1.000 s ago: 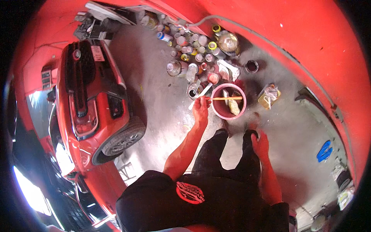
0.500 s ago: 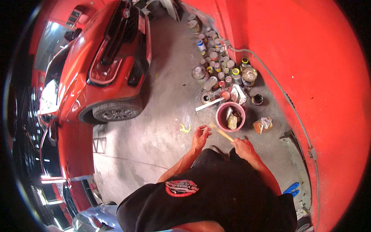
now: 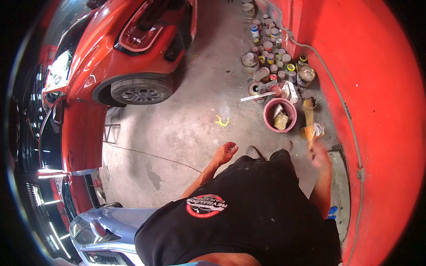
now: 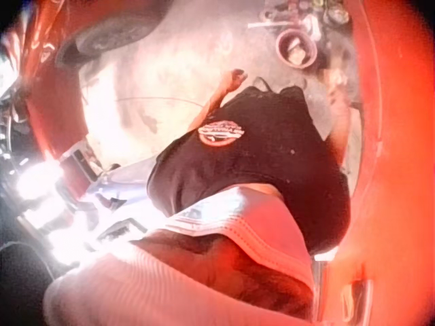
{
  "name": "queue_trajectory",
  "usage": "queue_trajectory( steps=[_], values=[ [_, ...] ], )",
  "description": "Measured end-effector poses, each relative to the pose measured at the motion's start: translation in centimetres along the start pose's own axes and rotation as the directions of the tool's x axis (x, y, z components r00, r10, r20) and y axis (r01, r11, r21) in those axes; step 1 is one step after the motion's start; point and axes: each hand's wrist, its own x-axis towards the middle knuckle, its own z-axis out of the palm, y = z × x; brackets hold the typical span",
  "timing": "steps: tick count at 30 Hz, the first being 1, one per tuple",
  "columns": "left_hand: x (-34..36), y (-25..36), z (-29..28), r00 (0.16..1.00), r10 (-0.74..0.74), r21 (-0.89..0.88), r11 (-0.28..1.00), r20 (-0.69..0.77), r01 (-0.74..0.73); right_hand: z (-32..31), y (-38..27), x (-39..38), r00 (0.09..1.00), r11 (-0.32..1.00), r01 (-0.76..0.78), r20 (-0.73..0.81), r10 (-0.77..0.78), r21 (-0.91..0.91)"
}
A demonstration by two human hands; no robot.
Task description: The person applies polishing compound to the side of a red car using a small brush and then buffs the surface with an electric buffer.
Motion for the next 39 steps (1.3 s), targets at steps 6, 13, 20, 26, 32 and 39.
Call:
queue_trajectory(
  steps=[6, 13, 20, 26, 32, 39],
  values=[
    [-2.0, -0.4, -2.2, 0.995, 0.001, 0.091, 0.996, 0.101, -0.01, -2.8, 12.2, 0.4, 0.982, -0.06, -0.055, -0.043, -0.183, -0.997],
    [-0.1, 2.3, -3.7, 0.968, 0.142, 0.28, 0.939, 0.206, -0.198, 16.8, 5.8, 1.2, 0.86, 0.097, 0.374, 0.306, -0.408, -0.922],
    [-0.6, 4.2, -2.2, 0.985, 0.132, -0.823, 0.567, 0.115, 0.02, 26.0, 11.8, 1.5, 0.787, 0.093, 0.599, 0.606, 0.116, -0.796],
    [-0.3, -2.9, -4.4, 0.922, 0.14, -0.379, 0.882, -0.362, -0.282, 19.3, 11.1, 3.1, 0.905, -0.148, 0.422, 0.409, 0.114, -0.894],
    [-4.1, -19.9, -3.3, 0.969, -0.23, -0.109, 0.969, -0.089, 0.22, -2.8, 18.5, 4.1, 0.96, -0.19, -0.189, -0.222, 0.17, -0.964],
    [-9.2, -24.7, -0.5, 0.876, 0.299, -0.462, 0.881, 0.379, -0.101, -5.8, 21.6, 1.0, 0.891, 0.161, -0.381, -0.315, 0.327, -0.91]
  ],
)
